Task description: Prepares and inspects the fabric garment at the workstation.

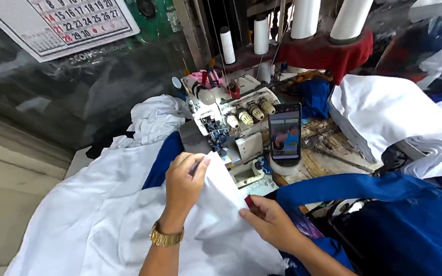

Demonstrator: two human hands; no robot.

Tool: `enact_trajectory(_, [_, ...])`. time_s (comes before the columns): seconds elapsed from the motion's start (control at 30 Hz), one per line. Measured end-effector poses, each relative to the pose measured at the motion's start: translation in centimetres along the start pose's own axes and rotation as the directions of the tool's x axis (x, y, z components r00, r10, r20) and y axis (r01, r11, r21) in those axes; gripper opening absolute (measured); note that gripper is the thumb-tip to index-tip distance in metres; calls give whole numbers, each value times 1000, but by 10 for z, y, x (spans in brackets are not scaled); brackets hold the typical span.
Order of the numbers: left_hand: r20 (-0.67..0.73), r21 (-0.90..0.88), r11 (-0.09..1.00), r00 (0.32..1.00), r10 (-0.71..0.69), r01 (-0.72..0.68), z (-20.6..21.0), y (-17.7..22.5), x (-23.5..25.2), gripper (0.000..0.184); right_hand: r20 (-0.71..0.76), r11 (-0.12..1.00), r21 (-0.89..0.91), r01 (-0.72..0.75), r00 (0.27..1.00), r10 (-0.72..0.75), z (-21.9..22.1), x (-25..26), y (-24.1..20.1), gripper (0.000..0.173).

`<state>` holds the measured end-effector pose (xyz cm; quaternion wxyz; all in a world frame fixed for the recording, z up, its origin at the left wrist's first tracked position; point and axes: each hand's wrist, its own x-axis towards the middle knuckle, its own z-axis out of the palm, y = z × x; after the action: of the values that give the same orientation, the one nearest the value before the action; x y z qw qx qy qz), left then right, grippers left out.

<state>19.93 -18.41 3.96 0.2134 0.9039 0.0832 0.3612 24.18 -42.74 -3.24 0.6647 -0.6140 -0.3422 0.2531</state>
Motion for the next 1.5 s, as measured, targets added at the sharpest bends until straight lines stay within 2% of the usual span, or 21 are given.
enact_trajectory(0.17, [49, -24, 999, 998, -42, 43, -7, 6, 3, 20, 9, 1000, 0, 12, 1000, -12, -5, 1, 7, 18])
enact_trajectory(0.3, [67, -192, 976, 993, -92, 103, -12, 10, 3, 9, 20, 1000, 7, 9, 1000, -9, -7, -2, 0, 20])
enact_trajectory(0.4, [32, -256, 962, 995, -89, 94, -18, 14, 7, 7, 29, 999, 32, 33, 999, -34, -9, -5, -15, 23])
enact_trajectory(0.53, [36, -141, 984, 994, -107, 112, -6, 8, 6, 16, -26, 1000, -5, -21, 999, 21, -10, -5, -6, 26])
enact_trajectory(0.67, [41, -51, 997, 998, -57, 59, -7, 8, 3, 17, -19, 999, 15, -51, 999, 51, -10, -9, -8, 23])
enact_trajectory(0.73, [52, -66, 996, 997, -60, 63, -9, 11, 2, 15, -18, 999, -4, -49, 999, 49, -11, -10, -6, 20])
enact_trajectory(0.87, [45, -101, 993, 997, -63, 67, -12, 19, 3, 14, -43, 998, -31, 49, 998, -50, -15, -12, -10, 20])
enact_trajectory(1.13, [91, -162, 981, 992, -89, 103, -11, 25, 3, 12, -100, 999, -52, 3, 995, -8, -14, -13, -6, 19])
enact_trajectory(1.27, [106, -235, 963, 989, -108, 130, -19, 32, 7, 8, -70, 999, -36, 30, 997, -33, -16, -13, -11, 19])
enact_trajectory(1.4, [48, -297, 949, 995, -92, 102, -22, 40, 10, 7, -45, 999, 1, 41, 998, -41, -18, -16, -20, 22])
enact_trajectory(1.5, [7, -207, 976, 998, -70, 70, -10, 30, 10, 9, -19, 999, -36, 6, 1000, -7, -20, -7, -9, 24])
